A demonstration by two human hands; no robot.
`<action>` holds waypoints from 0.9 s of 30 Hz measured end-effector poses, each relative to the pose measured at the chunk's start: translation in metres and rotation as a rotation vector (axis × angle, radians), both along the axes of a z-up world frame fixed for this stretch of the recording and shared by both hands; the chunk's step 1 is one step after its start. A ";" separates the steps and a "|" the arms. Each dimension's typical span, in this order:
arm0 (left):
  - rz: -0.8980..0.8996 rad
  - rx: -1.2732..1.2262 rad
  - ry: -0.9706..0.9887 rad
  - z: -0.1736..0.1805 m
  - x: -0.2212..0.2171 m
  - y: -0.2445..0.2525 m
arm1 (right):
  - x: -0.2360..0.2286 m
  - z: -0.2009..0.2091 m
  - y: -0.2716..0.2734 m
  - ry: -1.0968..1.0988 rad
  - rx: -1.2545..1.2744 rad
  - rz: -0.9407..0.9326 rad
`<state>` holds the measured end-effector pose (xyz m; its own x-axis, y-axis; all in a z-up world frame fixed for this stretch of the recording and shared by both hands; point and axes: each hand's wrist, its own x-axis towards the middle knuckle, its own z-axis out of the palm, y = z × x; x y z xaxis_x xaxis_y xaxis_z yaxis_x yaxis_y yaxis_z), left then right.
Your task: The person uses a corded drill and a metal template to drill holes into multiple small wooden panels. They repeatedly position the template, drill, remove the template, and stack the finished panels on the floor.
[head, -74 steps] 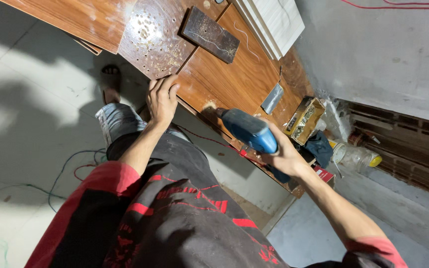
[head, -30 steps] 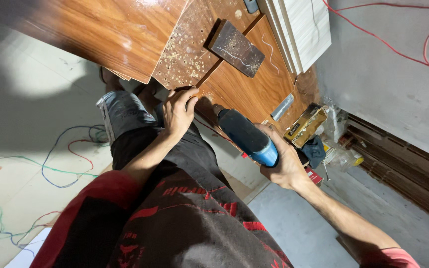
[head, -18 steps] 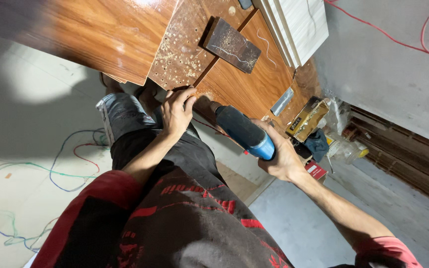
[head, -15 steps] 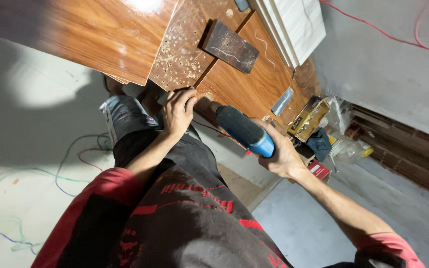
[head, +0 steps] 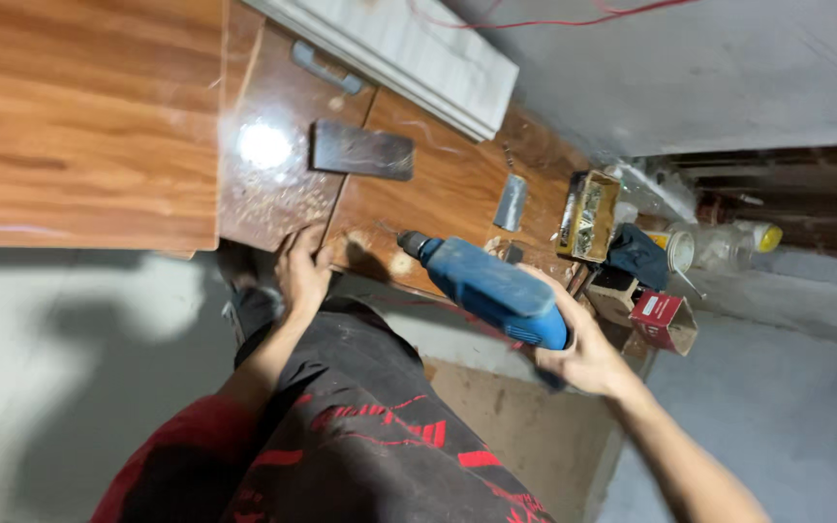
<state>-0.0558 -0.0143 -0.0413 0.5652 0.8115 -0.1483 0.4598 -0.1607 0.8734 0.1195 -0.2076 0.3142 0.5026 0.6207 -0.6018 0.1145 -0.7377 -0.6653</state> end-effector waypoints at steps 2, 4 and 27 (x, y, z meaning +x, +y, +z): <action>-0.113 0.121 0.008 0.007 0.008 0.012 | -0.010 -0.039 -0.053 0.156 0.164 -0.410; -0.282 0.245 -0.047 0.015 0.031 0.028 | -0.035 -0.100 -0.111 0.295 0.532 -0.686; -0.234 0.453 0.179 0.009 0.013 -0.033 | 0.025 -0.402 -0.344 -0.116 0.766 -1.646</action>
